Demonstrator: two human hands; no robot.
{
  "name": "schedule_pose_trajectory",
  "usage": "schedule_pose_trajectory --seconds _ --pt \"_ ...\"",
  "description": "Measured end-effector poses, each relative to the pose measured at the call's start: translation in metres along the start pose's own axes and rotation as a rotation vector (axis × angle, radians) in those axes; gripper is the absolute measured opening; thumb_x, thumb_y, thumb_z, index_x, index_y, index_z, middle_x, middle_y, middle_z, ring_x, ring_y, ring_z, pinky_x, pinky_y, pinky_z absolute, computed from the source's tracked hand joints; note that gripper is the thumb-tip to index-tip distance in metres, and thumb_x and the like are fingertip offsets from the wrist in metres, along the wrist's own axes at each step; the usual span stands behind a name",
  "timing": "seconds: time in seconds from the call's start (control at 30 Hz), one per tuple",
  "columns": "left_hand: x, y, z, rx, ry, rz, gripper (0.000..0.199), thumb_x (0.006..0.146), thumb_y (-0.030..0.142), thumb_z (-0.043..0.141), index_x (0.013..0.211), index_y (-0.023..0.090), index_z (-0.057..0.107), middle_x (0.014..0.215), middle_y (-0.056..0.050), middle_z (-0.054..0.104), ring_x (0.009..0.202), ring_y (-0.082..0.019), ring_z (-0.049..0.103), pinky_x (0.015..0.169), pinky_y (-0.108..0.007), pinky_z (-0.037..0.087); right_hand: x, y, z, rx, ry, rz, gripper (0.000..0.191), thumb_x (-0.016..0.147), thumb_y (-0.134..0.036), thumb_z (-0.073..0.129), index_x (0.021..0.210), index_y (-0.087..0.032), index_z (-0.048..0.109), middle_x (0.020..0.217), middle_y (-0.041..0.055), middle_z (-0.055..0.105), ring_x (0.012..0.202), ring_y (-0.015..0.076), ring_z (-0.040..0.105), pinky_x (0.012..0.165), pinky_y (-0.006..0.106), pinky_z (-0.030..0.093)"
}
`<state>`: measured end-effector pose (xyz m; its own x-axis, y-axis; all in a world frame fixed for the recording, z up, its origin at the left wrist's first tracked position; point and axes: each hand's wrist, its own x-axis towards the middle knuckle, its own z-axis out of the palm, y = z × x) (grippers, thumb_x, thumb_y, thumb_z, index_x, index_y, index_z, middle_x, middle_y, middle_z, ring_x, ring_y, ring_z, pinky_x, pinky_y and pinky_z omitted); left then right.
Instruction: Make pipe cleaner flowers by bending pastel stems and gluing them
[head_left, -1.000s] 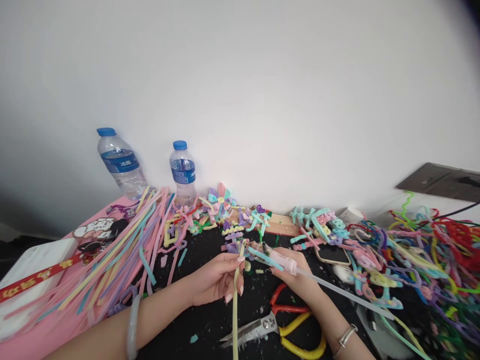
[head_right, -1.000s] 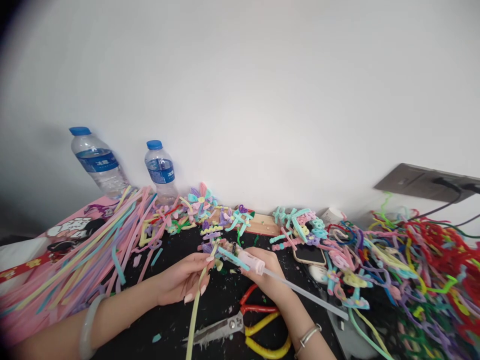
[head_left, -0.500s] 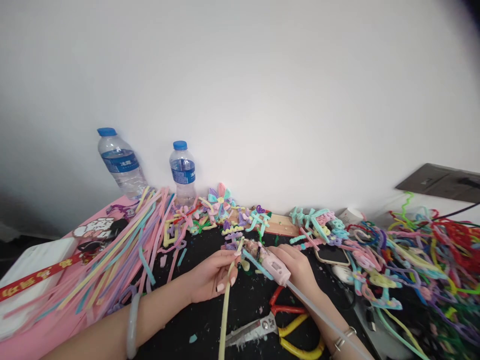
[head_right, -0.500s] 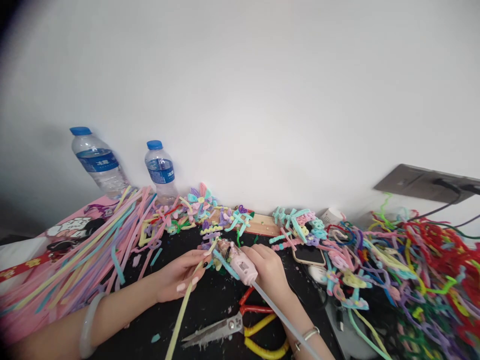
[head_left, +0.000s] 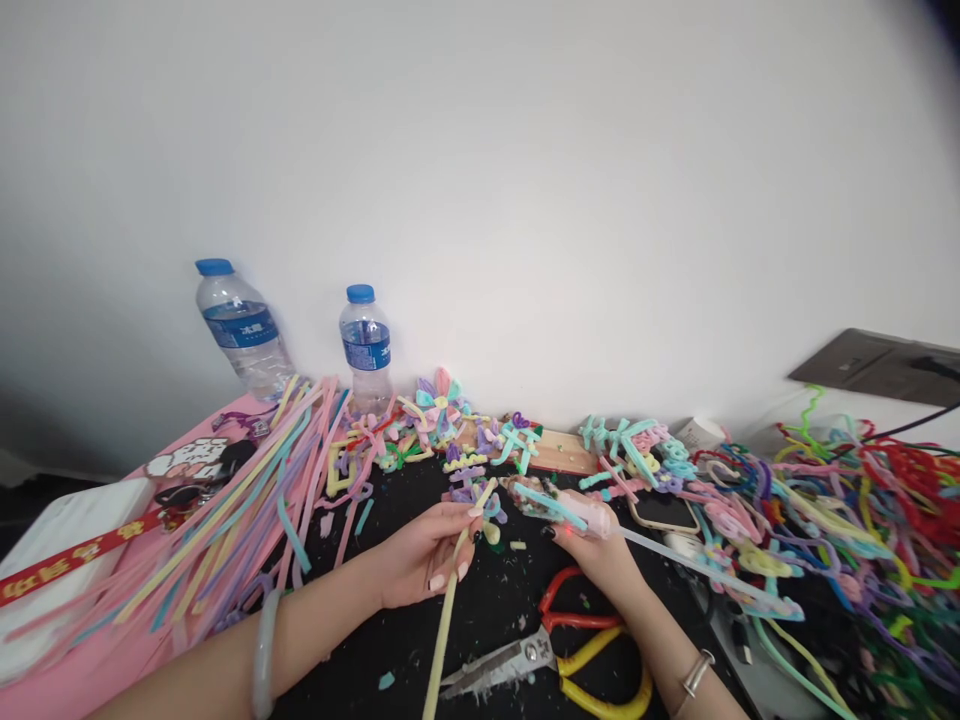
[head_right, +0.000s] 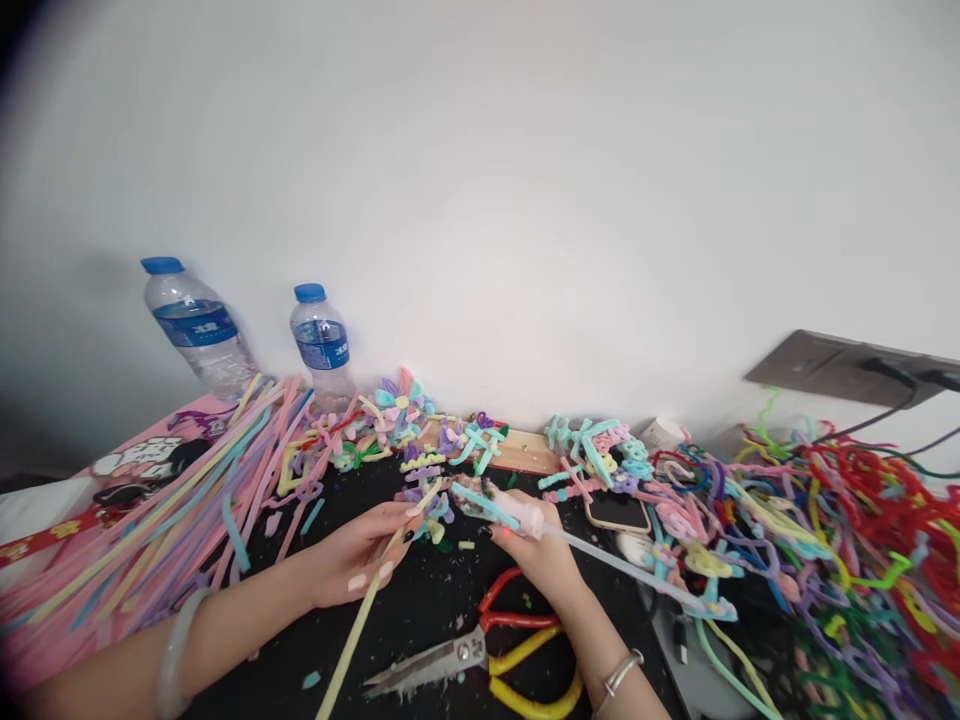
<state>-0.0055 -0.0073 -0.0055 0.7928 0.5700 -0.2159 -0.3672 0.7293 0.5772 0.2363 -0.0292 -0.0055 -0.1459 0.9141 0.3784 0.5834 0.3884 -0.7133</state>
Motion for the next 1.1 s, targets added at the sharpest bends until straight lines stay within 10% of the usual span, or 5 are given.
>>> schedule_pose_trajectory --seconds 1.1 --pt "0.000 0.002 0.003 0.007 -0.018 -0.023 0.014 0.081 0.021 0.052 0.072 0.013 0.059 0.039 -0.001 0.059 0.020 -0.005 0.038 0.025 -0.014 0.020 0.002 0.003 0.003 0.185 -0.065 0.120 0.023 0.072 -0.026 0.064 0.094 -0.019 0.065 0.086 0.0061 0.070 0.078 0.0235 0.064 0.071 0.033 0.052"
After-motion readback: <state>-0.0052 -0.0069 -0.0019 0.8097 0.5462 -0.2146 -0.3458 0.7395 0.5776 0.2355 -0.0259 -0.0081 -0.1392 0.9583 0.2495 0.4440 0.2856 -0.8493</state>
